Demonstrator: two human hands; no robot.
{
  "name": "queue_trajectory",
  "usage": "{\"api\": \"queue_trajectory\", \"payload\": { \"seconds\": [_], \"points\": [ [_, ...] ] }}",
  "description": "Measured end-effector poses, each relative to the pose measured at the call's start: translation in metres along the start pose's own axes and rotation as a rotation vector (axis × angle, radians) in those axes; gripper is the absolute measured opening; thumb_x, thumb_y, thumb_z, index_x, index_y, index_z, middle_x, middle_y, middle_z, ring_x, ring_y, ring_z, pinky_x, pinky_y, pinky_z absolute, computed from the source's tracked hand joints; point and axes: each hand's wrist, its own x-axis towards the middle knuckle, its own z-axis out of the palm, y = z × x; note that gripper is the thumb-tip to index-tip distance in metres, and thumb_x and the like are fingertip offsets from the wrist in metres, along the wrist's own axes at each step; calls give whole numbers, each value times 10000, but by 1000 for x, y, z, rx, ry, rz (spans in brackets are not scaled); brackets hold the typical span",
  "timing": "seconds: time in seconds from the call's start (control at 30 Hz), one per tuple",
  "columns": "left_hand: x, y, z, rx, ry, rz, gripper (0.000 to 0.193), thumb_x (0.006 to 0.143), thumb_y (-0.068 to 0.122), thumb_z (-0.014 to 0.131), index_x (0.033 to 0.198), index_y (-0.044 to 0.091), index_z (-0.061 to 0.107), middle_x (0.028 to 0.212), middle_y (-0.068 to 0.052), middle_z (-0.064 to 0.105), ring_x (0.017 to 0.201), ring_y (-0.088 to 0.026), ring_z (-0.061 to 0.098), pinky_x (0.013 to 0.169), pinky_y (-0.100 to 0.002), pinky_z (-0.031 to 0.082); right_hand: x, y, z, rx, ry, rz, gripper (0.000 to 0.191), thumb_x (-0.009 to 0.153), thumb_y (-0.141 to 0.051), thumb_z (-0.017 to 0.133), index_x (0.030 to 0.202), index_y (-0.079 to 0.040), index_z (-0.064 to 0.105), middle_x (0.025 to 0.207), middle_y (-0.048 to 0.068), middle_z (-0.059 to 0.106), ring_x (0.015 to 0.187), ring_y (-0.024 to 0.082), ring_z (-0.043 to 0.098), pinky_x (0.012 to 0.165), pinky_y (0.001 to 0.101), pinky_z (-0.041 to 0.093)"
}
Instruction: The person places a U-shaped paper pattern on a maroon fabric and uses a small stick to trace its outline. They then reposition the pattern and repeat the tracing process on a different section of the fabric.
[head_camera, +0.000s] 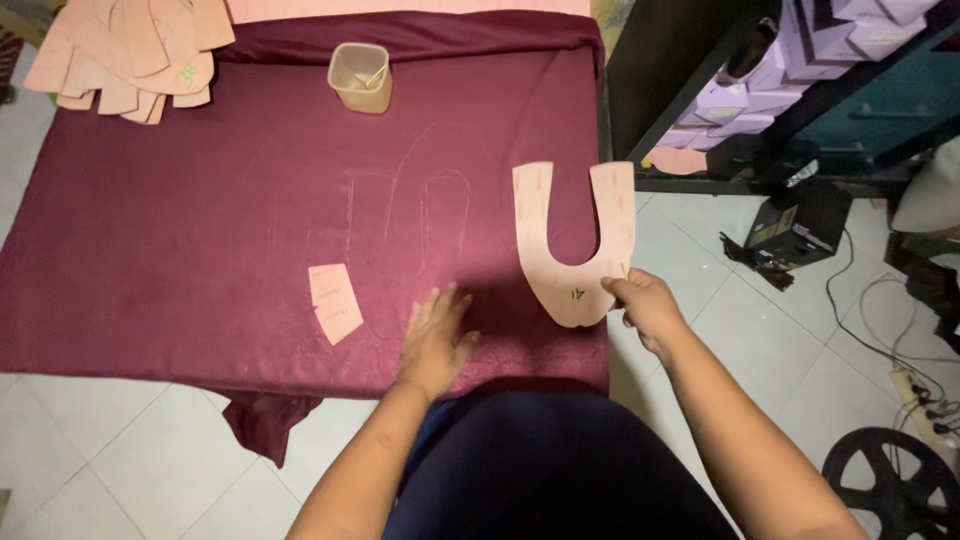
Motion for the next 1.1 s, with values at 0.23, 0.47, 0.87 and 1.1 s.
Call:
{"api": "queue_trajectory", "payload": {
  "seconds": [0.23, 0.47, 0.87, 1.1],
  "points": [
    [-36, 8, 20, 74, 108, -161, 580, 966, 336, 578, 1507, 146, 488, 1645, -95, 333, 1522, -340, 263, 1242, -522, 130, 7, 14, 0, -119, 25, -220, 501, 855, -113, 738, 1270, 30, 496, 876, 93, 690, 695, 130, 654, 550, 264, 507],
    [-45, 50, 40, 210, 167, -331, 541, 1008, 305, 515, 1531, 168, 486, 1666, -112, 316, 1531, -365, 240, 1240, -599, 122, 3, 19, -13, -442, -3, -288, 631, 822, -209, 813, 1298, 63, 501, 887, 118, 682, 731, 184, 700, 642, 317, 574],
    [-36, 108, 47, 175, -21, -419, 609, 926, 417, 614, 1511, 334, 464, 1681, -131, 170, 1539, -419, 118, 1175, -719, 80, 4, 16, -23, -606, -50, -412, 826, 772, -279, 847, 1391, 45, 408, 1046, 166, 738, 895, 245, 722, 781, 360, 569],
    [-29, 113, 32, 194, -103, -447, 637, 916, 412, 638, 1520, 356, 441, 1684, -126, 154, 1540, -416, 123, 1186, -701, 117, -2, 6, -20, -639, -44, -200, 943, 767, -319, 818, 1507, 3, 330, 1077, 166, 727, 933, 287, 731, 830, 389, 575]
  ]
}}
